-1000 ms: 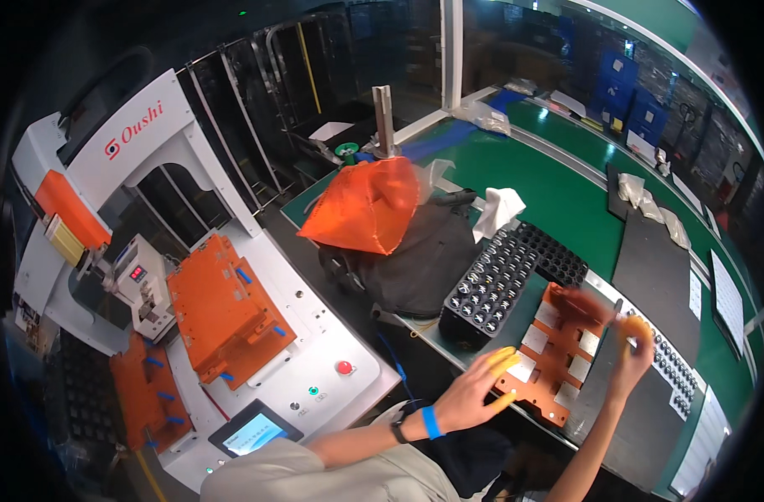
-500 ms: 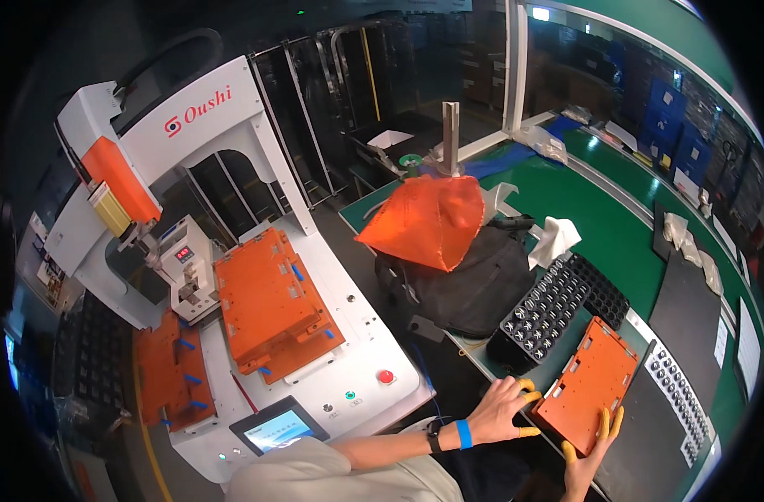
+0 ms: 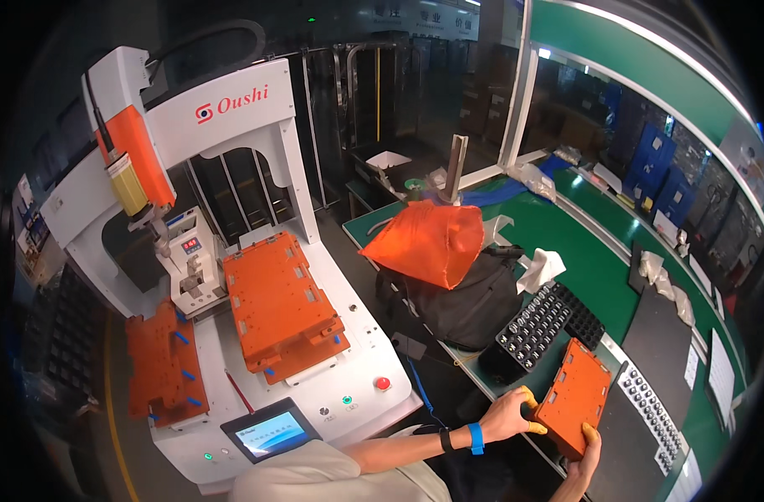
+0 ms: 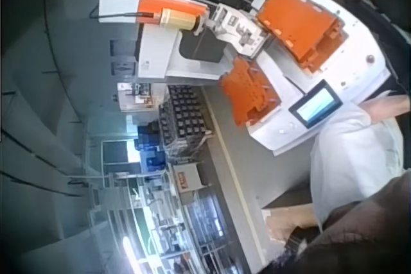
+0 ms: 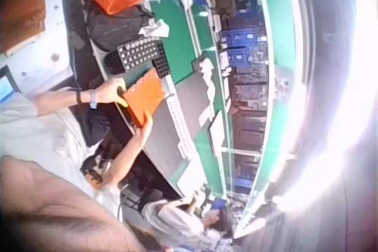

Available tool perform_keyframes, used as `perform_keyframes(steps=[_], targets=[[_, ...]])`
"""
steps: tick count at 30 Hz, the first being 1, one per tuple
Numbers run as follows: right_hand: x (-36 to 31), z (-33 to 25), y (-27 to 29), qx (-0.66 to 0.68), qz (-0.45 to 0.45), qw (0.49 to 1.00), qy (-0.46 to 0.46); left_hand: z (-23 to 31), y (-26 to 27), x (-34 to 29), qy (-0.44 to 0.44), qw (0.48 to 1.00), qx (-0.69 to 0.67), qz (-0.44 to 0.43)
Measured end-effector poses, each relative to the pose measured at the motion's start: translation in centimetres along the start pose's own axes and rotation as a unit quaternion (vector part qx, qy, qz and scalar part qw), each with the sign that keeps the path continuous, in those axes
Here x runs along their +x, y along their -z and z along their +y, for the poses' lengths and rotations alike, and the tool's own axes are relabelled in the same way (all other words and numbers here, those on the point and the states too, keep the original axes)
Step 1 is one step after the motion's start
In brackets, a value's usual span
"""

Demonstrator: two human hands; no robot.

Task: The person places small white square components onto an orange fixture and then moves the fixture to a press machine. They repeatedly pick up small cylindrical metal parts from a tray, place them onto the white squares on the fixture, and press them down by hand. The person continues this assembly process, handling the components one at a time.

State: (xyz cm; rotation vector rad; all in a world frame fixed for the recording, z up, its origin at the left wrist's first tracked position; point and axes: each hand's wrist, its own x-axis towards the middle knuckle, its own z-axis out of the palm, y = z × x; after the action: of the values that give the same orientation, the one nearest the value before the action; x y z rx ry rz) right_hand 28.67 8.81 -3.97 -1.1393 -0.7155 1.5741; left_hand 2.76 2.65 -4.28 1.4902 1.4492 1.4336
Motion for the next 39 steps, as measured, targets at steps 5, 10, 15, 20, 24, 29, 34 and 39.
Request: perform_keyframes(steps=[5, 10, 15, 20, 24, 29, 34, 39], targets=[[-4.5, -0.9, -1.2, 0.06, -0.005, 0.997, 0.042, 5.2, 1.9, -1.1, -0.064, 0.997, -0.01, 0.041], [-11.7, -3.3, -6.1, 0.016, -0.114, 0.979, 0.168, 12.0, 8.2, -6.3, -0.085, 0.993, -0.069, 0.051], [-18.0, -4.2, -15.5, 0.057, -0.252, 0.941, 0.218, 15.9, 14.4, -14.3, -0.208, 0.954, -0.081, 0.202], [-27.1, -3.3, -27.7, 0.022, -0.497, 0.868, 0.0, 15.6, 18.3, -24.6, -0.268, 0.841, -0.058, 0.466], [-32.4, 2.7, -34.5, -0.032, -0.631, 0.763, -0.132, 13.3, 21.3, -29.6, -0.316, 0.62, -0.01, 0.718], [-39.6, 11.0, -43.5, -0.078, -0.758, 0.596, -0.254, 16.8, 29.7, -35.6, -0.222, 0.455, 0.105, 0.856], [-43.7, 18.5, -47.8, -0.08, -0.76, 0.602, -0.232, 15.4, 33.6, -39.6, -0.109, 0.466, 0.1, 0.872], [-44.3, 22.4, -51.2, -0.071, -0.736, 0.611, -0.284, 11.9, 35.1, -39.3, -0.087, 0.498, 0.259, 0.823]])
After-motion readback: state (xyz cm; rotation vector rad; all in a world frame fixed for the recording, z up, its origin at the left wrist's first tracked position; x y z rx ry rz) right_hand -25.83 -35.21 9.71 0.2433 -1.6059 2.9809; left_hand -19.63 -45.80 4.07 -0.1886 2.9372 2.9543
